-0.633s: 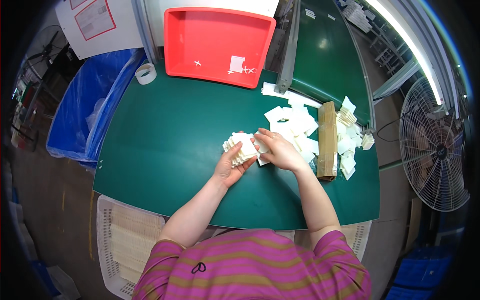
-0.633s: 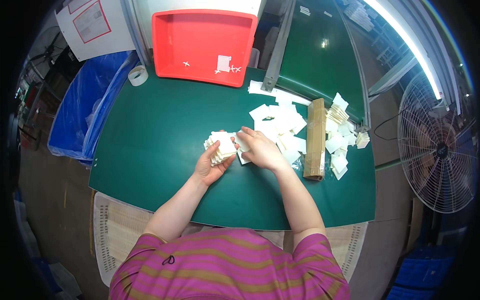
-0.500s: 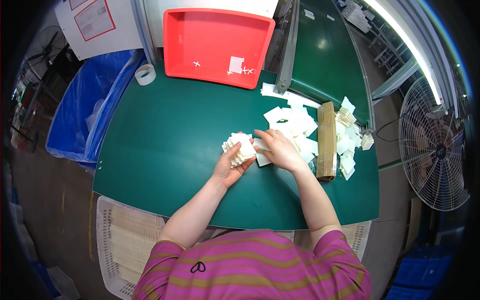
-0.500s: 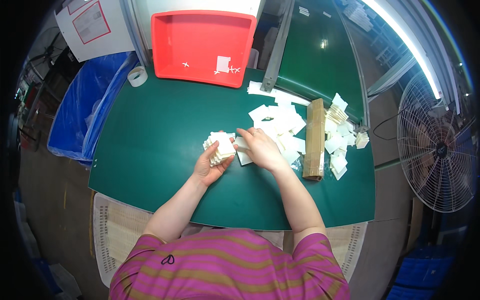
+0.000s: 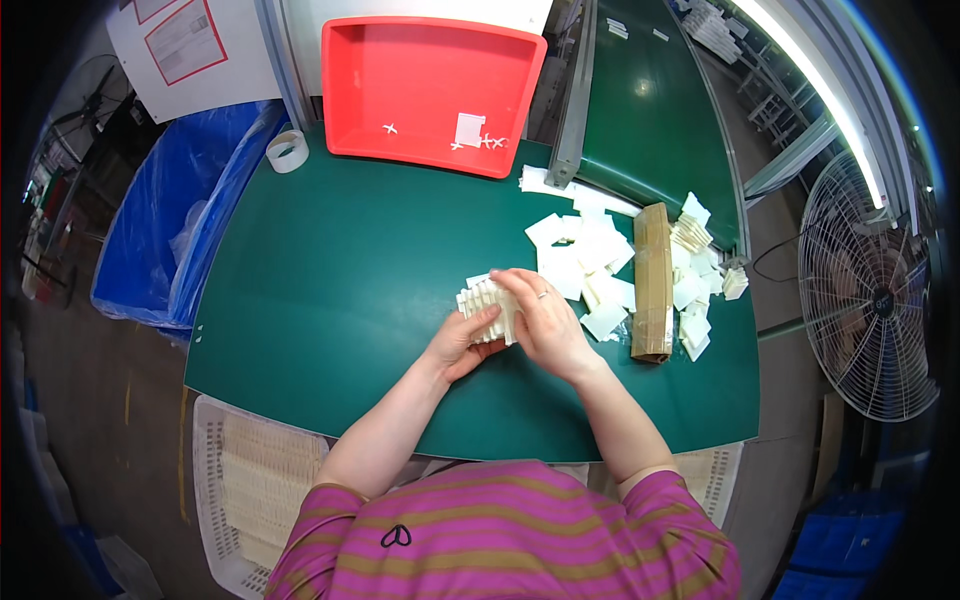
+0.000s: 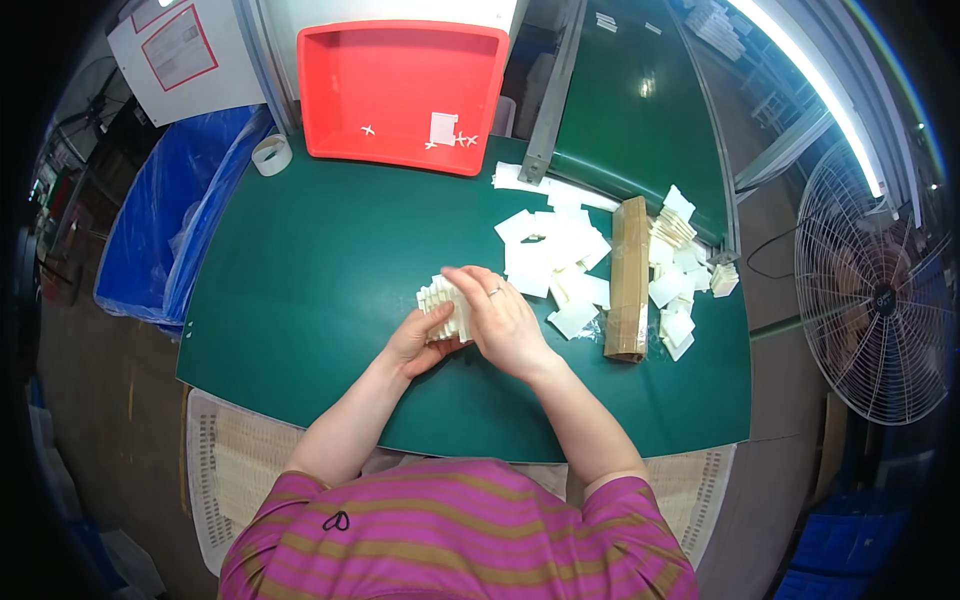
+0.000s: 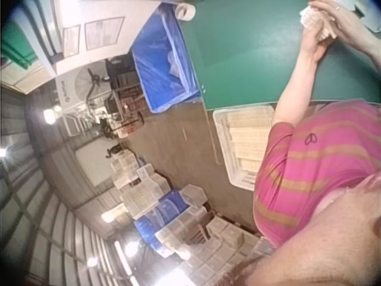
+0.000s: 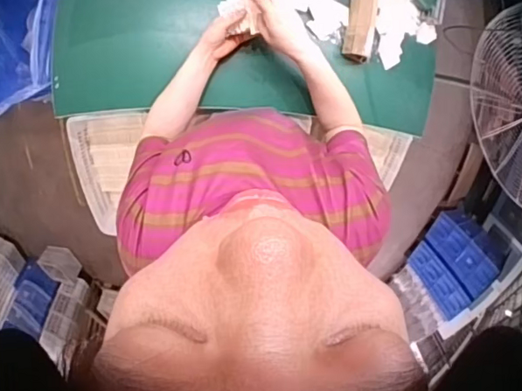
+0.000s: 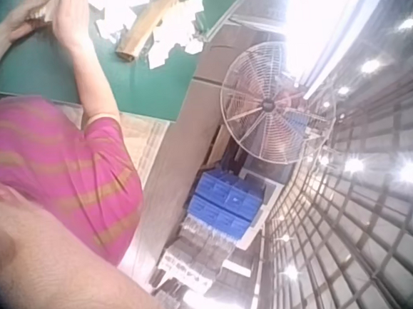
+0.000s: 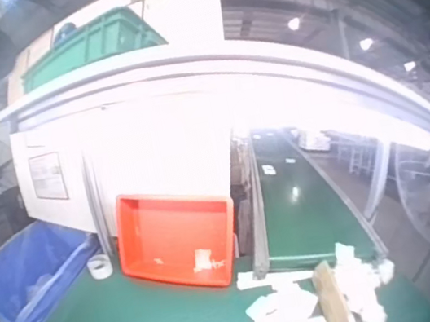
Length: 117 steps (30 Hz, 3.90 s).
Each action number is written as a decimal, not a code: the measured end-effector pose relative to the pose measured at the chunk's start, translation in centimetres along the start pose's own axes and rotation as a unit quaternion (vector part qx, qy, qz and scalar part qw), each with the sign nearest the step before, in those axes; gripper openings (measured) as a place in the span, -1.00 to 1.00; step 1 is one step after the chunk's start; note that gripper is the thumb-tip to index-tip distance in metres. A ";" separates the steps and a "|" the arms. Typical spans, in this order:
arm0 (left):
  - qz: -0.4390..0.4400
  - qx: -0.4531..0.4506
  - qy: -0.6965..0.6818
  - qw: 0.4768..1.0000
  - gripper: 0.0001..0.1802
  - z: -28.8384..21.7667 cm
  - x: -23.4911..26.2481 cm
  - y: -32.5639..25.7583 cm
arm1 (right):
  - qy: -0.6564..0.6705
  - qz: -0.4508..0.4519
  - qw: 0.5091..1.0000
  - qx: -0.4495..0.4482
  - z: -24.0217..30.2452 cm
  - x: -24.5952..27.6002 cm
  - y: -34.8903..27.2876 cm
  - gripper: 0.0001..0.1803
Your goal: The person stands at a green workbench and repeatedly picks up small white paper sheets from a pile. They align the sheets into neat stacks and place them into a white plastic basket. The process involves picking, aligning, and placing the paper sheets by hand.
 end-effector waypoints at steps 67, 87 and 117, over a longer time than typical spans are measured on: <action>0.203 -0.179 0.295 0.916 0.01 1.0 -6.6 -2.8 | -0.097 -0.033 0.979 -0.176 -3.7 -0.5 -7.2 -0.23; 0.201 -0.151 0.694 0.674 -0.31 -5.6 -5.0 -2.0 | 0.177 -0.027 0.972 -0.152 -7.0 -1.5 -9.1 0.03; -0.512 0.170 0.643 0.544 -0.24 -1.2 27.0 -58.1 | -0.037 0.073 0.996 -0.025 -3.2 -5.2 -8.9 -0.82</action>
Point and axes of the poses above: each hand's wrist, its own y-axis towards the middle knuckle, its own x-axis out of the back of the hand, z = x × y, the point moved 10 cm from there along y, towards the middle knuckle, and after that the axes turned 15 degrees about -x, right-handed, at the moved point
